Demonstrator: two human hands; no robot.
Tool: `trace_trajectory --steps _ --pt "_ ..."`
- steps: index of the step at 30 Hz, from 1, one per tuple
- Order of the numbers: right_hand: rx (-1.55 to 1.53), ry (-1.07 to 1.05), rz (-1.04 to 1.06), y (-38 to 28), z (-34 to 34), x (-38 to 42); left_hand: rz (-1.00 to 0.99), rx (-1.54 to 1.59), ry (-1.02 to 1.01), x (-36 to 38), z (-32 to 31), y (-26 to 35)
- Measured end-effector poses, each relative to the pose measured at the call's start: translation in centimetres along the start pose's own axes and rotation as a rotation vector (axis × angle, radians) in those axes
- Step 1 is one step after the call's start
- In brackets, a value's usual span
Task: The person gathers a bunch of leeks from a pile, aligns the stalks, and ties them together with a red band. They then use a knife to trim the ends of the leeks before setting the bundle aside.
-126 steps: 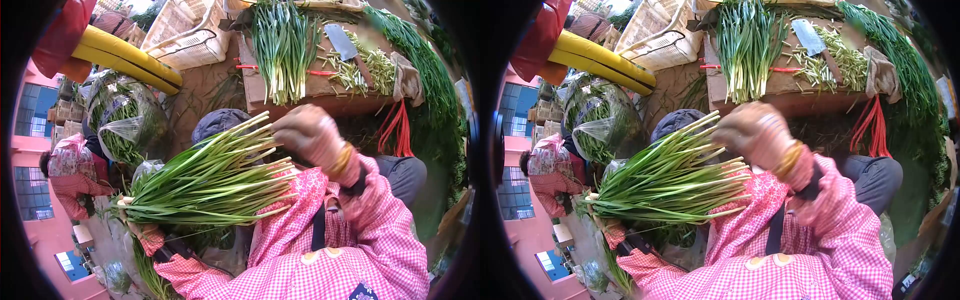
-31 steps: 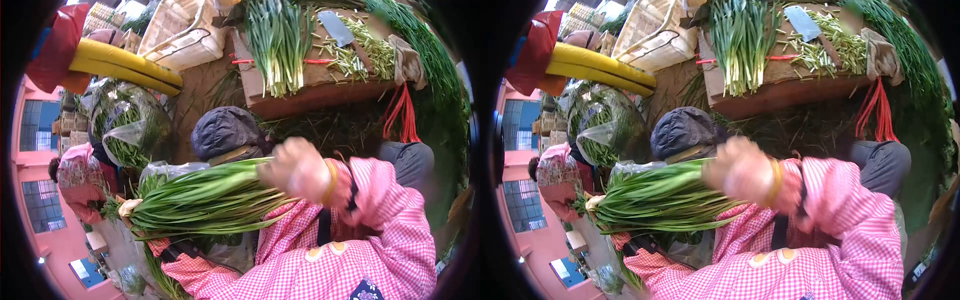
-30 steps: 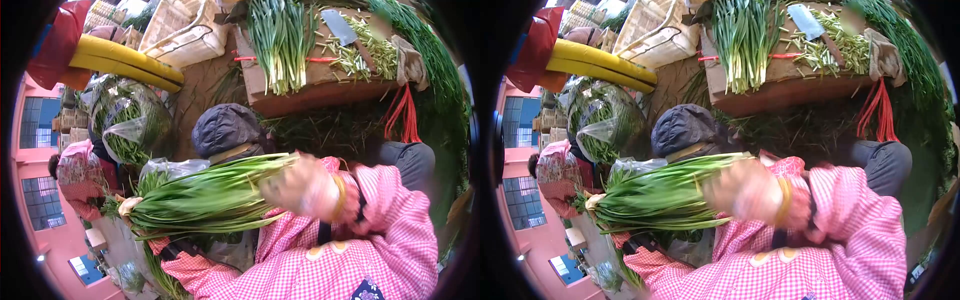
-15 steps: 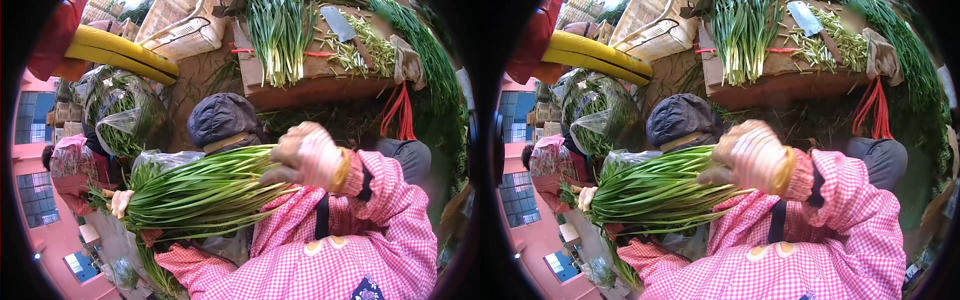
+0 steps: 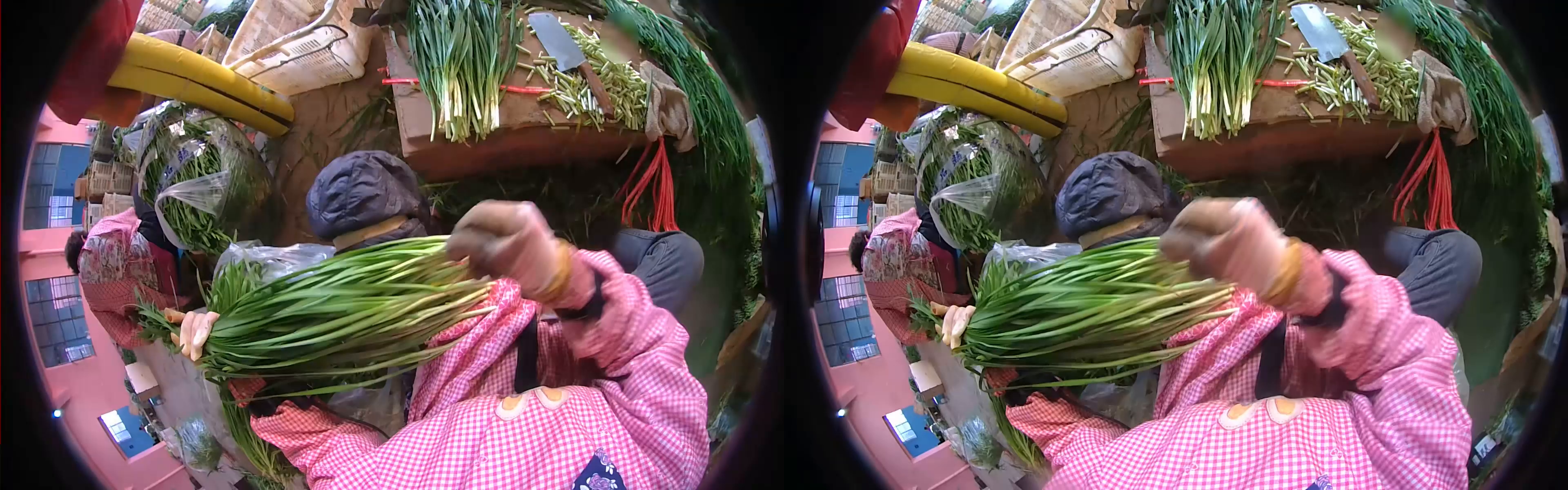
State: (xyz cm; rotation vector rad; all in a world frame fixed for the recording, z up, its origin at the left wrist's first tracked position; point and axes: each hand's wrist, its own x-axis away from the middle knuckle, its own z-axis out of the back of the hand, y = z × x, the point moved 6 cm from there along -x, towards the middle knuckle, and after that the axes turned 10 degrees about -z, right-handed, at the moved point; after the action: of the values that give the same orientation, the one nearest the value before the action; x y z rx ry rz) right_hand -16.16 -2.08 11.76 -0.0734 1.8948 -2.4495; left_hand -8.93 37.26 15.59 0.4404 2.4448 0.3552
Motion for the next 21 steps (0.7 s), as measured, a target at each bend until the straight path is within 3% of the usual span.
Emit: trace_trajectory --steps 1,3,5,7,8,11,14,16,17,18,20,21 --pt "-0.439 -0.051 -0.560 1.7 1.0 0.6 0.010 0.003 0.005 0.0 0.0 -0.3" --pt "-0.572 0.062 -0.657 2.7 3.3 0.9 0.009 0.000 0.002 0.0 0.0 -0.5" --pt "-0.217 0.059 -0.450 4.1 4.3 0.0 0.016 -0.012 0.002 0.0 0.2 -0.1" --pt "1.048 0.129 -0.038 4.5 5.7 -1.7 0.023 -0.029 -0.003 -0.2 0.5 -0.2" --pt "1.277 -0.038 -0.371 6.9 6.5 -2.5 0.007 -0.015 -0.025 -0.4 0.5 -0.4" --pt "0.805 -0.044 0.212 0.7 2.0 -1.5 0.004 0.027 -0.031 -0.4 -0.2 -1.5" --pt "0.761 -0.047 0.635 -1.2 -4.2 0.0 0.030 0.030 0.001 -0.9 -0.3 -2.2" --pt "0.682 -0.115 0.559 -0.7 -6.1 -0.6 0.001 -0.023 0.069 -0.3 0.0 -1.0" --pt "0.678 -0.195 0.623 -0.9 -6.3 -0.4 -0.021 -0.054 0.106 0.0 0.3 -0.1" --pt "0.288 -0.269 0.624 -1.4 -5.6 0.0 -0.046 -0.103 0.137 0.4 0.5 0.4" --pt "-0.434 -0.451 0.380 -3.3 -3.2 0.5 -0.134 -0.285 0.220 0.8 1.1 1.7" --pt "-0.764 -0.569 -0.040 -4.1 -1.8 0.5 -0.178 -0.445 0.275 1.0 1.6 2.4"
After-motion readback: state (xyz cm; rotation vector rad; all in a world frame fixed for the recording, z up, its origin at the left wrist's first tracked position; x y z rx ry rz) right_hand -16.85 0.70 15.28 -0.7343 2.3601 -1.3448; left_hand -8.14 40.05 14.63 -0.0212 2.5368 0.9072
